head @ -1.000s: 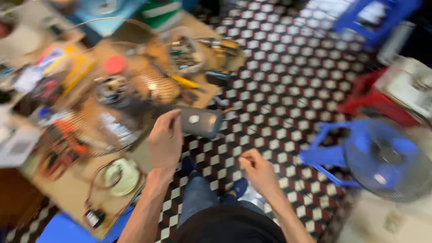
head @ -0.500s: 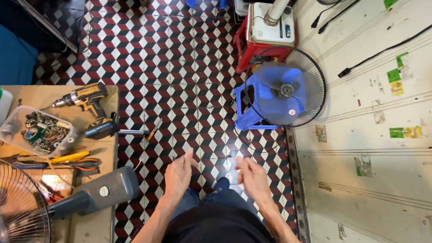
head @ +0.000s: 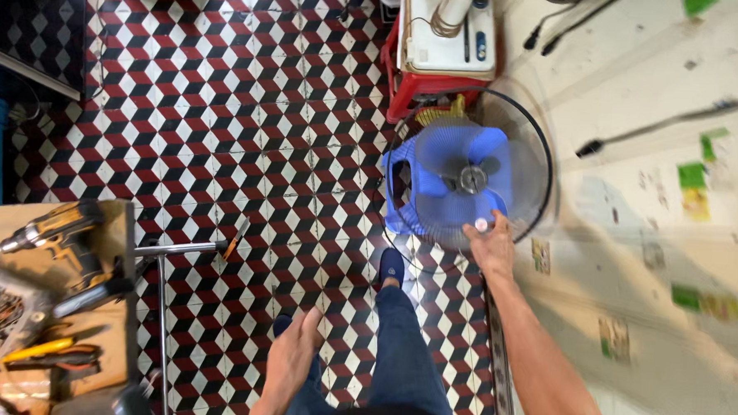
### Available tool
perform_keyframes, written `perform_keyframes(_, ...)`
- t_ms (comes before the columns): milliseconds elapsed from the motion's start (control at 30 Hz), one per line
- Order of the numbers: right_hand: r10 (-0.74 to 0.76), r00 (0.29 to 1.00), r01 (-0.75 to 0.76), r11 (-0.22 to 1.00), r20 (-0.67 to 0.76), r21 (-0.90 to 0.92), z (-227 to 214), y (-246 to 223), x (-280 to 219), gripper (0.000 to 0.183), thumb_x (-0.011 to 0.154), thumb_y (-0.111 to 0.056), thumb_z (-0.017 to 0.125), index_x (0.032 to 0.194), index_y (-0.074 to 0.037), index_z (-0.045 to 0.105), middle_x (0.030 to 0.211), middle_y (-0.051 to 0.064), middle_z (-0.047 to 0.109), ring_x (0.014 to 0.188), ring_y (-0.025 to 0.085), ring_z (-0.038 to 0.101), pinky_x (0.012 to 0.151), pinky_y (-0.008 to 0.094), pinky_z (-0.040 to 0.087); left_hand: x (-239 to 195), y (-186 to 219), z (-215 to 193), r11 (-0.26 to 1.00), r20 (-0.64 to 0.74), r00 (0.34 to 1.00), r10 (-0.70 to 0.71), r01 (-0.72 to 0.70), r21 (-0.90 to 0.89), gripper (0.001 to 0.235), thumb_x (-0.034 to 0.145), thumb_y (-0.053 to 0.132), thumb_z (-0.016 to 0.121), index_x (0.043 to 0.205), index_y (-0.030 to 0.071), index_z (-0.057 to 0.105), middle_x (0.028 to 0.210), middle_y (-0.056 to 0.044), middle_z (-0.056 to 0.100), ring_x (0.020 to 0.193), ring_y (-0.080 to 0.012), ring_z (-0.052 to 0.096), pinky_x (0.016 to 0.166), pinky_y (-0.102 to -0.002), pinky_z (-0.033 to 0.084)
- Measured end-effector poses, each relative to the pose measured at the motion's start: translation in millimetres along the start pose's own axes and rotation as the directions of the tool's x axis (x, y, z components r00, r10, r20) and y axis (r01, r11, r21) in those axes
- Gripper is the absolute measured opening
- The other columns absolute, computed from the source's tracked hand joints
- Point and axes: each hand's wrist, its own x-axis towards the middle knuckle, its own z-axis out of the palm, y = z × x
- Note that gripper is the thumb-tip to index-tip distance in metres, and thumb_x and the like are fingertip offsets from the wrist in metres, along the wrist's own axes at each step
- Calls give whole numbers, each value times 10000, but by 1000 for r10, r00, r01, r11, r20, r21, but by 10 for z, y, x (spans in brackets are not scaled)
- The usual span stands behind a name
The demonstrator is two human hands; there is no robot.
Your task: The person repairs an electric fan motor by hand and with pliers, then reassembles the fan by attaching the motor to the fan cage and installing the fan blades. The person secures the components and tests the assembly by spinning the blades.
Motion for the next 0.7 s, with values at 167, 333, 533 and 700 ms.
perform_keyframes(167,85,981,-49,977,172,-206,480,141,1346,1015,727,-453,862,1541,-122,354,1458,229,428,1288,445,501,1036,520,458,374,-480,735,731,6,788,-615,573,-371,562,999,544,474,1268,105,697,1048,-151,786,867,-216,766,707,-353,625)
perform_keyframes(333,128,954,-26,936,272,-351,918,105,1801,1018,710,-466,883,1540,-195,361,1425,197,424,1258,461,508,988,567,483,443,-626,1266,651,59,714,-697,665,-365,544,974,517,499,1329,131,643,1114,-123,763,875,-255,790,687,-372,648)
perform_keyframes(533,-75,984,123,941,161,-316,729,-37,1653,906,730,-396,897,1495,-153,477,1371,226,460,1211,476,551,894,572,544,654,679,1342,786,-75,805,-588,547,-289,422,957,396,601,1273,151,733,1116,-79,800,946,-170,783,783,-295,607)
perform_keyframes(700,-54,995,74,961,81,-267,-164,-518,1502,840,742,-370,902,1463,-185,512,1358,195,469,1155,426,596,871,530,548,1161,2030,978,934,-30,961,-275,260,-245,450,914,331,665,1309,116,679,1058,-125,784,913,-273,730,812,-353,598)
